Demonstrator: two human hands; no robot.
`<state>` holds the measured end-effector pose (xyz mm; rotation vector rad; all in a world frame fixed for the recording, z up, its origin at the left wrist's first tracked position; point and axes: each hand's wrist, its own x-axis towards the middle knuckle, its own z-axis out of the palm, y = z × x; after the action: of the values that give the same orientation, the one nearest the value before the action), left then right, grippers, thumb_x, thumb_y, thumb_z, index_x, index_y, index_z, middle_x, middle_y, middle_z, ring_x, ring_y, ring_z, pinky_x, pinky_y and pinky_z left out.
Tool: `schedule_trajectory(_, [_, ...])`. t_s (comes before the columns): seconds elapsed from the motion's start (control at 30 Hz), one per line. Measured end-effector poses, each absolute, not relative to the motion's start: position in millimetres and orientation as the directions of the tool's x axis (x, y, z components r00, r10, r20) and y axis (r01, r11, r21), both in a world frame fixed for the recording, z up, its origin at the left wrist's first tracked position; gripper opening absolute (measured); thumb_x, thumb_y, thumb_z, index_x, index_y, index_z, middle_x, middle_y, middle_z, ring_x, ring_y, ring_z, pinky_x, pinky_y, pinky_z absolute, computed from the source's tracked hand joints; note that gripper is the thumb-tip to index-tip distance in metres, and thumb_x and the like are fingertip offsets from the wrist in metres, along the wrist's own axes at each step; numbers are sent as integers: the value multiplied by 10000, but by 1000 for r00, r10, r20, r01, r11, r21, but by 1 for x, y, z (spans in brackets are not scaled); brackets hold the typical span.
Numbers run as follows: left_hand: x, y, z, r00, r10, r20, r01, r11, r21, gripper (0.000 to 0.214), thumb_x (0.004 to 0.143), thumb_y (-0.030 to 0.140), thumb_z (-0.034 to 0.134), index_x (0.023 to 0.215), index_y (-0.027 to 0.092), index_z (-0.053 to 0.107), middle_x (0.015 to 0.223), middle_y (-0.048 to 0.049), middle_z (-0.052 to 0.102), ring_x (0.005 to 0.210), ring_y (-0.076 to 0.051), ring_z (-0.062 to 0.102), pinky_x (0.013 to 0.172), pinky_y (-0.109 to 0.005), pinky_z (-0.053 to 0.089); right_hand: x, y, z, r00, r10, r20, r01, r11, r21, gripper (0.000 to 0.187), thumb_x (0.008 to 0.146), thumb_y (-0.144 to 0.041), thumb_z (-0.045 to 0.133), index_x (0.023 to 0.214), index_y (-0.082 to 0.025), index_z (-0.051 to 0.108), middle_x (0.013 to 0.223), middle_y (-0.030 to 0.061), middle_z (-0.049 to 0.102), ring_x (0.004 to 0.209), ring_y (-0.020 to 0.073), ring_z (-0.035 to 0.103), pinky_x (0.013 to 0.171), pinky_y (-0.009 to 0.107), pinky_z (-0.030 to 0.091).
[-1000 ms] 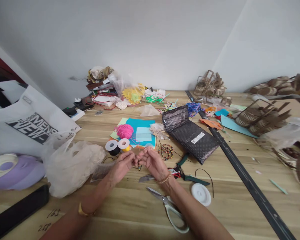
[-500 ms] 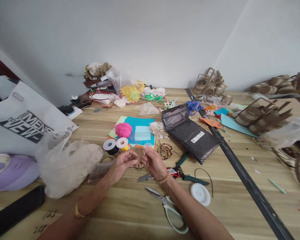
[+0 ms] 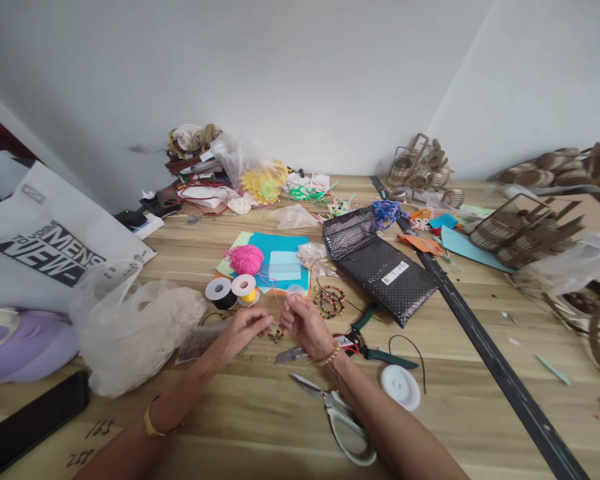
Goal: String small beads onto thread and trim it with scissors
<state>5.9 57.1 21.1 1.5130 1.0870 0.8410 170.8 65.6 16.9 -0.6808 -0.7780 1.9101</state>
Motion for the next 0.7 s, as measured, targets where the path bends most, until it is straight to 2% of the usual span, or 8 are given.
schedule_trajectory(0.1, [12, 53, 20, 276, 961, -20, 4, 20, 1000, 268, 769, 392, 591, 674, 142, 602, 693, -26, 578, 628, -131, 509, 606, -246, 417, 170, 65, 18, -418, 896, -150, -546, -379, -747, 330, 761, -428, 674, 664, -177, 483, 510, -73, 345, 453, 73, 339, 432, 185, 363])
schedule_trajectory(0.17, [16, 51, 20, 238, 971, -8, -69, 25, 997, 262, 744, 393, 621, 686, 138, 602, 798, -52, 607, 677, -141, 538, 644, -258, 443, 169, 65, 18, -425, 892, -158, -541, -390, -746, 329, 753, -425, 681, 666, -179, 481, 507, -78, 331, 449, 72, 324, 426, 183, 360])
schedule_trajectory(0.23, [19, 50, 19, 210, 978, -14, -100, 35, 994, 261, 738, 389, 634, 682, 139, 587, 781, -46, 601, 676, -138, 539, 651, -261, 447, 169, 66, 18, -425, 891, -158, -542, -390, -744, 326, 751, -426, 682, 673, -181, 481, 508, -80, 324, 451, 74, 320, 428, 184, 363])
schedule_trajectory(0.37, [19, 52, 17, 182, 979, -92, -92, 110, 990, 293, 677, 377, 710, 803, 149, 576, 696, 4, 564, 611, -113, 511, 583, -241, 422, 170, 66, 16, -424, 894, -148, -551, -384, -741, 323, 761, -422, 673, 672, -183, 475, 512, -76, 327, 458, 76, 324, 436, 186, 363])
schedule_trajectory(0.47, [17, 54, 16, 252, 955, -159, -64, 180, 982, 360, 647, 407, 732, 834, 141, 577, 681, 2, 576, 573, -110, 508, 558, -246, 410, 170, 67, 16, -424, 893, -149, -551, -385, -741, 322, 770, -422, 666, 667, -180, 481, 511, -73, 337, 456, 74, 335, 437, 187, 363])
schedule_trajectory(0.57, [15, 55, 16, 330, 929, -170, -13, 185, 983, 340, 712, 462, 661, 737, 132, 582, 614, -1, 565, 539, -106, 489, 552, -250, 393, 170, 66, 15, -426, 892, -153, -557, -392, -732, 318, 773, -424, 665, 668, -176, 494, 513, -70, 353, 456, 74, 353, 437, 187, 372])
schedule_trajectory(0.7, [14, 56, 15, 347, 932, -103, 9, 106, 994, 356, 771, 451, 591, 598, 144, 539, 552, 8, 525, 535, -108, 472, 559, -248, 383, 169, 66, 16, -428, 890, -159, -568, -402, -718, 315, 760, -416, 682, 666, -171, 507, 506, -71, 363, 450, 72, 361, 427, 180, 376])
